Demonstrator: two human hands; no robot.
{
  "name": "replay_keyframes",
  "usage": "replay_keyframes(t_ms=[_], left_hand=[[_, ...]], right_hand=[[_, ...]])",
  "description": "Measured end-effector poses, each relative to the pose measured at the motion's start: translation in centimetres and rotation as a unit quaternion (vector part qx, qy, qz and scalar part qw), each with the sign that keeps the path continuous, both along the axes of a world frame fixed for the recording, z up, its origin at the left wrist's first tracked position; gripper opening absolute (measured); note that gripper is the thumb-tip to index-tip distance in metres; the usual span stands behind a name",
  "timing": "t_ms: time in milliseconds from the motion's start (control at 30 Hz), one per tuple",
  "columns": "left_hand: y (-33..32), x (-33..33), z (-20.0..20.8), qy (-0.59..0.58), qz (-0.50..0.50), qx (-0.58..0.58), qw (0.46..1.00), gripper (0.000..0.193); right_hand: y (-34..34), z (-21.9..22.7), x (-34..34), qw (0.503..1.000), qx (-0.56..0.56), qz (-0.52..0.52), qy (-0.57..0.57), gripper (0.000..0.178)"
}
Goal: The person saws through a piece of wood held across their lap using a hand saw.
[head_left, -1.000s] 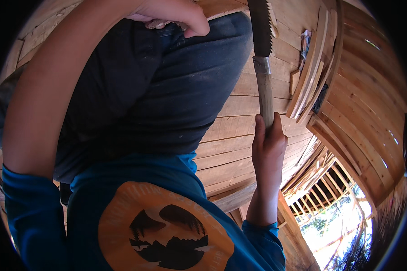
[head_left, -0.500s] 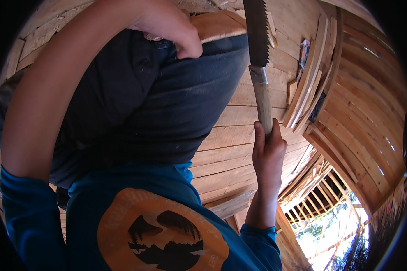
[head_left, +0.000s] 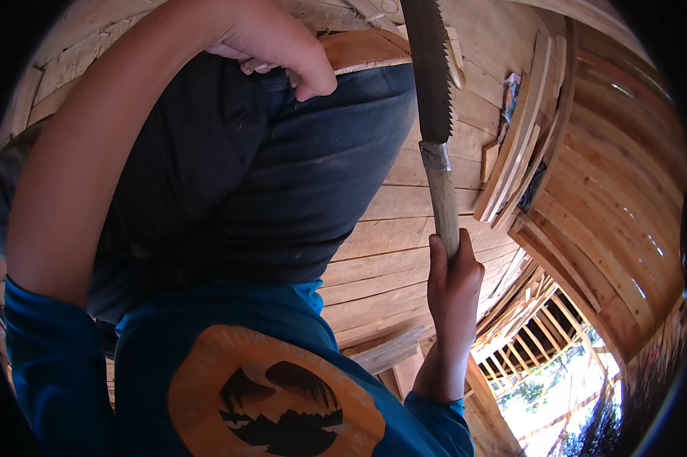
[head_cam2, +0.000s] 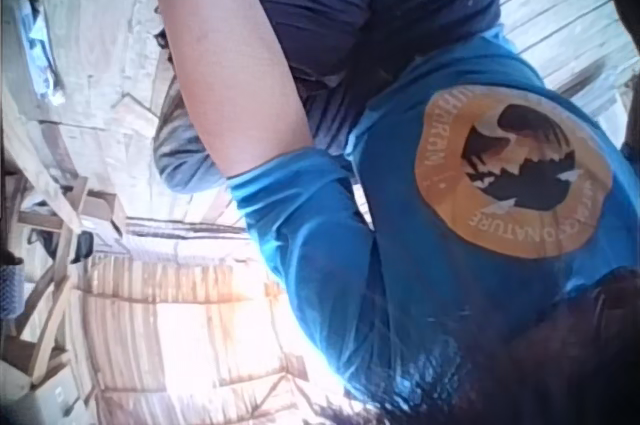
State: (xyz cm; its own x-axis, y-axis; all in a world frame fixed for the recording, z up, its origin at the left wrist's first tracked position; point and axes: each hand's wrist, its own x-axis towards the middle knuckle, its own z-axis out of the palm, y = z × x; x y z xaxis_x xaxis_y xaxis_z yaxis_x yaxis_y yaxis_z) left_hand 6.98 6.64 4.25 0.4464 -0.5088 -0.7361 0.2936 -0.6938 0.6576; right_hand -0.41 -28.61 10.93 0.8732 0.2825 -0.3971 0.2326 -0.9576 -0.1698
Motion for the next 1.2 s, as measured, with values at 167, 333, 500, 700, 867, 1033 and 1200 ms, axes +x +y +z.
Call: replay_keyframes(t_ms=[167,333,500,700,867,1033,1200], left_hand=[[-1.2,-0.5,0.7,0.01,0.063,0.062,0.996,0.046],[-0.8,-0.8,0.5,0.001,0.096,0.047,0.994,0.042],[0.1,-1.3,1.6,-0.077,0.063,0.004,0.995,0.049],[0.9,-0.4,2.2,0.009,0.04,-0.031,0.999,0.06],[0.7,-0.1,0.9,-0.003,0.007,-0.028,1.0,0.053],[0.5,0.1,-0.3,0.055,0.015,-0.027,0.998,0.045],[0.0,-1.1,-2.1,-0.015,0.01,-0.05,0.999,0.045]], right_hand=[[1.0,-1.2,-0.1,0.999,0.03,-0.012,-0.02,0.025],[1.2,-2.4,1.0,0.998,0.059,0.001,-0.029,0.026],[0.6,-2.1,1.6,0.996,0.073,-0.046,0.027,0.028],[0.7,-1.8,2.3,0.98,0.131,-0.108,0.106,0.029],[0.6,-0.8,2.6,0.946,0.212,-0.174,0.172,0.027],[1.0,-0.3,2.6,0.943,0.251,-0.184,0.114,0.029],[0.4,-0.8,1.6,0.958,0.2,-0.167,0.119,0.025]])
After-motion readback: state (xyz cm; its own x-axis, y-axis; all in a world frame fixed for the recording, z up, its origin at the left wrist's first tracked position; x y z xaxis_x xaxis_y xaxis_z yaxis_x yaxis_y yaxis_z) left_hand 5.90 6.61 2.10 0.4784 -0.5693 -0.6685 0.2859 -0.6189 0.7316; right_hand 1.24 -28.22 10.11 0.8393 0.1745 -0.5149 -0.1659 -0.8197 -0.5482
